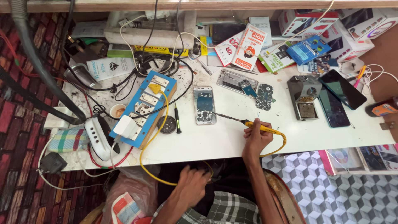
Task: The person uses a soldering iron and a small tool to work on a disassembled smartphone circuit board. They repeatedly apply heat and manipulate components on the board while seated at a cluttered workbench.
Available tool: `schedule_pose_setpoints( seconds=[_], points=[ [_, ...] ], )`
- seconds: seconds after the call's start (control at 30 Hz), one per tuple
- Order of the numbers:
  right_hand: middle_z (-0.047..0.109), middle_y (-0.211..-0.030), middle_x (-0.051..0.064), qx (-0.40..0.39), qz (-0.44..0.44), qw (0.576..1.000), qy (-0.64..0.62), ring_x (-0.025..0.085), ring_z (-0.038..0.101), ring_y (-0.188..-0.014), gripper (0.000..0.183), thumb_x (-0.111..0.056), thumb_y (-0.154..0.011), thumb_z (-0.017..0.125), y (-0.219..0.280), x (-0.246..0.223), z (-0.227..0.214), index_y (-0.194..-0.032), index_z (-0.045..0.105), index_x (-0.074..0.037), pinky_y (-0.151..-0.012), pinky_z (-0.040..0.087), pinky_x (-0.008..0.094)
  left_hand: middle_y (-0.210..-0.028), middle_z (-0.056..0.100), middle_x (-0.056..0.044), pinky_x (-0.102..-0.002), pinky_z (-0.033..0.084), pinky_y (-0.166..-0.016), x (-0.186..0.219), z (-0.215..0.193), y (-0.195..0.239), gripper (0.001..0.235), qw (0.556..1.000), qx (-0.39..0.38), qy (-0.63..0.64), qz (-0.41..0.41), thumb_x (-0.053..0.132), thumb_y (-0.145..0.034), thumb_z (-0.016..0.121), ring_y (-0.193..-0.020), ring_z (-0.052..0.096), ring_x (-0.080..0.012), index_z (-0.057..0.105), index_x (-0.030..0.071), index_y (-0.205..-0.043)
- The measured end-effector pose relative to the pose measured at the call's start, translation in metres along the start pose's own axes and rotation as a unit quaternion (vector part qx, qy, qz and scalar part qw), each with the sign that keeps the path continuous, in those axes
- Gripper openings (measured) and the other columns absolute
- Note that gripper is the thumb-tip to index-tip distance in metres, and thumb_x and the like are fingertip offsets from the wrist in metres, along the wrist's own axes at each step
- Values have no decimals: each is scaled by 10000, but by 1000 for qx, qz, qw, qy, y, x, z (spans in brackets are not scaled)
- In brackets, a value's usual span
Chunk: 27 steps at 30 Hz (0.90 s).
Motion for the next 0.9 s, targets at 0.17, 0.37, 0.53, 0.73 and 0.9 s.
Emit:
schedule_pose_setpoints(
  seconds=[0.17,0.37,0.53,0.73,0.9],
  points=[
    [605,-653,84,16,-3,1000,-19,100,504,-470,223,-188,-1060,649,-3,-33,9,-921,540,-52,-436,386,220,-818,674,-79,-419,426,-724,19,-113,8,174,981,151,78,-91,84,-857,674,-754,644,-261,712,31,-1018],
    [633,-778,43,-29,-56,996,-69,76,529,-555,195,-201,-1101,623,-45,-108,-3,-954,546,-97,-459,377,212,-770,679,-7,-357,469,-697,0,-170,46,91,875,429,216,-61,80,-906,586,-668,639,-162,668,42,-907],
    [509,-654,-20,-126,9,989,-71,77,469,-551,162,-220,-1139,612,-110,-170,-61,-1010,611,-122,-564,416,233,-677,671,14,-382,463,-610,-79,-133,103,172,968,148,193,64,264,-872,671,-615,658,-147,747,141,-778],
    [582,-747,-2,-252,169,913,-271,38,521,-583,144,-207,-1163,592,-171,-204,-117,-1083,614,-90,-584,448,188,-829,676,-53,-429,464,-713,-132,-11,204,195,985,-160,3,-62,227,-873,674,-752,667,-214,655,136,-1045],
    [627,-810,-88,-113,339,926,-122,-24,533,-564,215,-369,-1063,605,-162,-181,-127,-1040,632,-157,-414,383,110,-955,680,-110,-469,464,-799,-136,32,186,411,937,-307,-58,-154,195,-873,677,-866,674,-270,578,132,-1267]
  ],
)
Point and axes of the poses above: each hand's wrist, its own y-axis away from the middle knuckle, its own z-axis out of the palm, x = y × z, the point moved 3 cm from there along -y, towards the middle knuckle
